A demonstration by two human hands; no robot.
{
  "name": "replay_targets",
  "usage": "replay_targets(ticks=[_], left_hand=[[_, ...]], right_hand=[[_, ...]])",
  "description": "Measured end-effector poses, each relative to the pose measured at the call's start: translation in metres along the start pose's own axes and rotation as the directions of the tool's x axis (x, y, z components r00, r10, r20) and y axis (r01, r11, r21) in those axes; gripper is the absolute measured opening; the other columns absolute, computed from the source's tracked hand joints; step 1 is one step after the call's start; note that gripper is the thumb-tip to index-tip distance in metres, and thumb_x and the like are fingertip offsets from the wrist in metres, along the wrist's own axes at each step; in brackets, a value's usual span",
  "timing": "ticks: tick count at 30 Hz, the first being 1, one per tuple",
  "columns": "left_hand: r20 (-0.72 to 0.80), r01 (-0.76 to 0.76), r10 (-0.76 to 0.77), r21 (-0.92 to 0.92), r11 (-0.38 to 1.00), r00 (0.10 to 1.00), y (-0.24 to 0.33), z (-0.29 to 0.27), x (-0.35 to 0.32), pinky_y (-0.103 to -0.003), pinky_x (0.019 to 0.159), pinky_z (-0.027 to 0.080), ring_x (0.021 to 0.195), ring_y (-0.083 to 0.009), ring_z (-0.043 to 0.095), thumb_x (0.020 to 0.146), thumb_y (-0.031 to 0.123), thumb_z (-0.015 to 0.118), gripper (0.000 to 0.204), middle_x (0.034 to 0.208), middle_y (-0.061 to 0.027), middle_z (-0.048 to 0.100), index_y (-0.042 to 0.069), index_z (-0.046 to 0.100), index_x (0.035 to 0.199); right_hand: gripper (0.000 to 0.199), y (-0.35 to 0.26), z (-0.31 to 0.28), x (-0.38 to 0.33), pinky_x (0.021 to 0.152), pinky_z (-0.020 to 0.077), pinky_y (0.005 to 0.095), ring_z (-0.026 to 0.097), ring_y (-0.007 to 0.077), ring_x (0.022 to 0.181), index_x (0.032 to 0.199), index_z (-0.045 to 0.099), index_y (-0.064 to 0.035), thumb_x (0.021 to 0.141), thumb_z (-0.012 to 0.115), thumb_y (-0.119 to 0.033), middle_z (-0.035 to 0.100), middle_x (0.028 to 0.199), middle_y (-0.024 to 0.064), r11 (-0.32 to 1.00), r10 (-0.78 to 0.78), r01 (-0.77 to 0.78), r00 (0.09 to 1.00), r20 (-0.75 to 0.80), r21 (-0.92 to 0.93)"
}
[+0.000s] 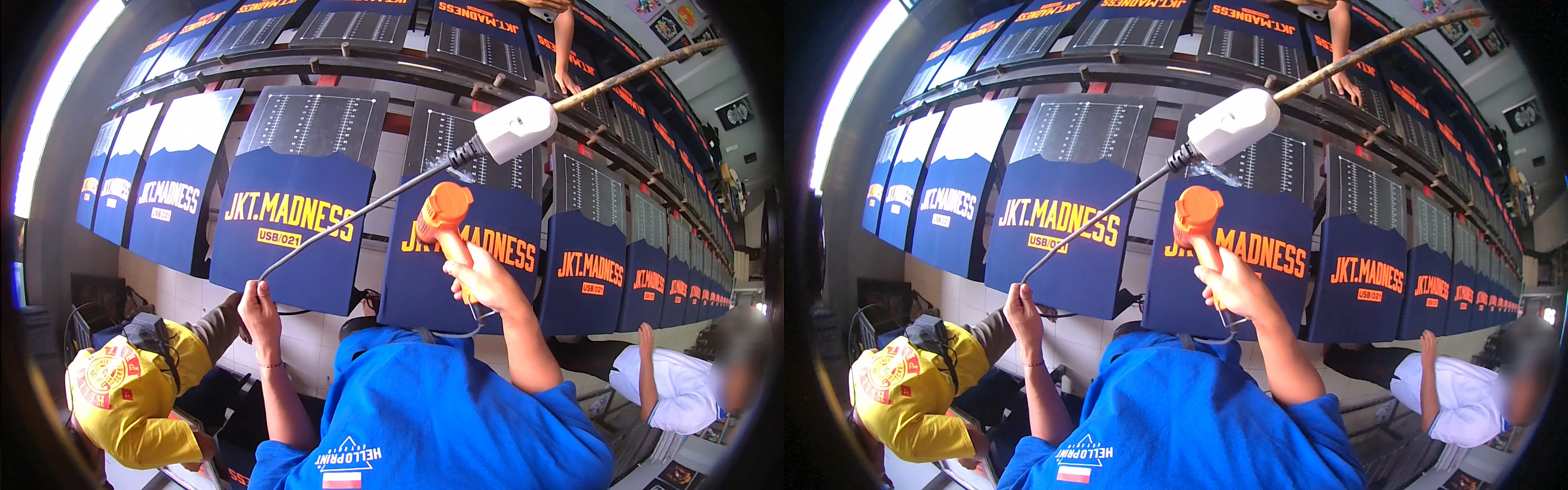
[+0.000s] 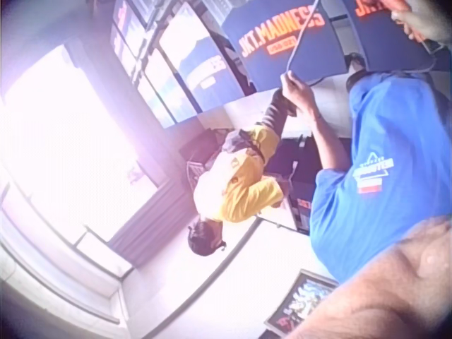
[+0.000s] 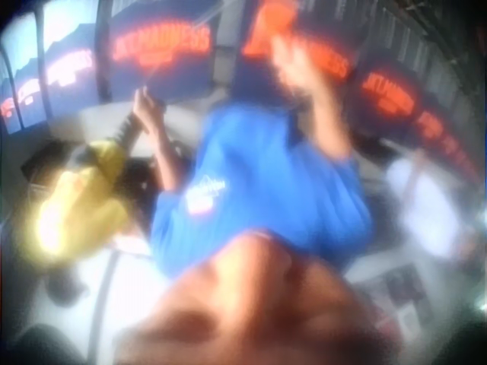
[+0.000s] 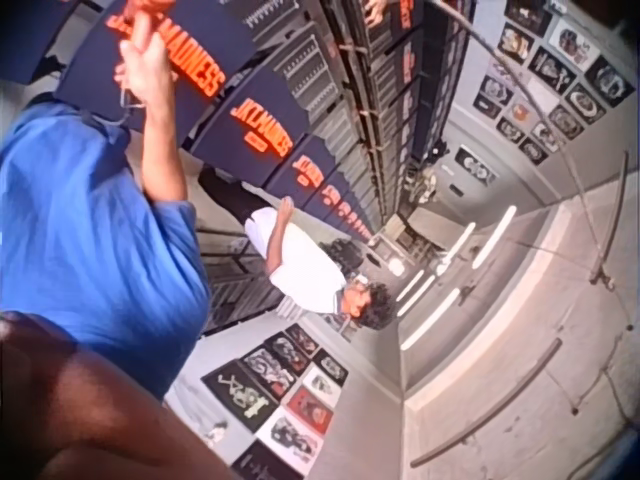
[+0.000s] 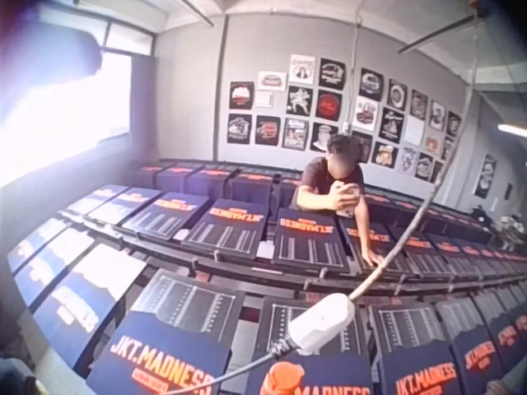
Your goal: The person uses a heat gun to dry the ink on shirts mounted on screen-printing boards, moving from one board to the next in a row while other people manipulate nearby equipment.
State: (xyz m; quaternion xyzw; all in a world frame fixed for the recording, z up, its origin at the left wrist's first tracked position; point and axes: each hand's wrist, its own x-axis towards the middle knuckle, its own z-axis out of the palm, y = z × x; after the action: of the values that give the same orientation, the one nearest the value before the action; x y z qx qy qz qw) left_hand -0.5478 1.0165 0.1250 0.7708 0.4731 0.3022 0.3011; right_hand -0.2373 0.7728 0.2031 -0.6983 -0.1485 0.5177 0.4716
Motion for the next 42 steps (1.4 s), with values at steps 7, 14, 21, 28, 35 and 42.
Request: replay_targets(ticks=[7,14,21,28,35,42], left_hand=[[-0.003,-0.013,0.013,0.014,1.000,1.000,0.004,-0.003,-0.005,-0.027,0.049,0.029,0.056,-0.0089,0.031,0.101,0.023,0.049,0.031,0.060,-0.0021,0.035,0.000,0.048,0.080],[-0.020,-0.008,0.008,0.007,1.000,1.000,0.011,0.001,-0.016,-0.031,0.048,0.029,0.054,-0.0132,0.031,0.100,0.019,0.053,0.028,0.058,-0.0068,0.036,-0.001,0.050,0.080],[-0.007,0.000,0.000,0.058,0.998,1.000,0.011,-0.002,-0.028,-0.033,0.051,0.032,0.055,-0.0167,0.034,0.099,0.017,0.053,0.025,0.059,-0.0102,0.038,0.000,0.050,0.082],[-0.002,0.044,-0.044,0.017,0.999,0.999,0.012,-0.002,-0.038,-0.031,0.050,0.032,0.054,-0.0157,0.033,0.099,0.016,0.052,0.023,0.060,-0.0091,0.037,0.001,0.051,0.082],[0.001,0.020,-0.020,0.009,1.000,1.000,0.013,-0.002,-0.038,-0.031,0.050,0.032,0.054,-0.0153,0.033,0.098,0.017,0.052,0.022,0.060,-0.0089,0.038,0.001,0.052,0.083],[0.019,-0.029,0.028,0.031,0.999,0.999,0.016,0.003,-0.032,-0.031,0.050,0.031,0.054,-0.0141,0.033,0.099,0.018,0.053,0.024,0.058,-0.0084,0.038,0.000,0.052,0.083]], right_hand=[[0.029,0.012,-0.001,-0.018,0.057,0.0537,0.0253,0.058,0.0090,0.066,0.110,0.052,0.0002,0.092,0.060,-0.020,0.058,0.088,0.0043,1.000,0.001,-0.001,1.000,0.011,-0.010],[0.031,0.010,0.010,-0.011,0.057,0.0536,0.0251,0.058,0.0088,0.066,0.111,0.051,-0.0001,0.091,0.062,-0.021,0.055,0.084,0.0035,0.999,0.001,-0.003,0.999,0.049,0.041],[0.033,0.011,0.019,-0.003,0.055,0.0540,0.0263,0.059,0.0106,0.065,0.111,0.048,0.0032,0.093,0.060,-0.021,0.055,0.082,0.0053,1.000,-0.018,0.019,0.996,0.090,-0.016],[0.028,0.005,0.005,0.013,0.057,0.0535,0.0247,0.059,0.0099,0.066,0.108,0.052,0.0000,0.092,0.060,-0.022,0.059,0.089,0.0049,0.998,-0.070,0.070,0.998,0.011,-0.010],[0.030,-0.004,0.003,0.020,0.057,0.0533,0.0246,0.059,0.0096,0.066,0.111,0.052,0.0010,0.093,0.059,-0.022,0.058,0.088,0.0055,0.994,-0.109,0.109,0.994,-0.016,-0.003],[0.032,0.012,0.010,-0.003,0.057,0.0547,0.0255,0.060,0.0095,0.066,0.112,0.052,0.0001,0.091,0.064,-0.021,0.059,0.087,0.0055,1.000,0.014,-0.013,0.995,0.103,-0.012]])
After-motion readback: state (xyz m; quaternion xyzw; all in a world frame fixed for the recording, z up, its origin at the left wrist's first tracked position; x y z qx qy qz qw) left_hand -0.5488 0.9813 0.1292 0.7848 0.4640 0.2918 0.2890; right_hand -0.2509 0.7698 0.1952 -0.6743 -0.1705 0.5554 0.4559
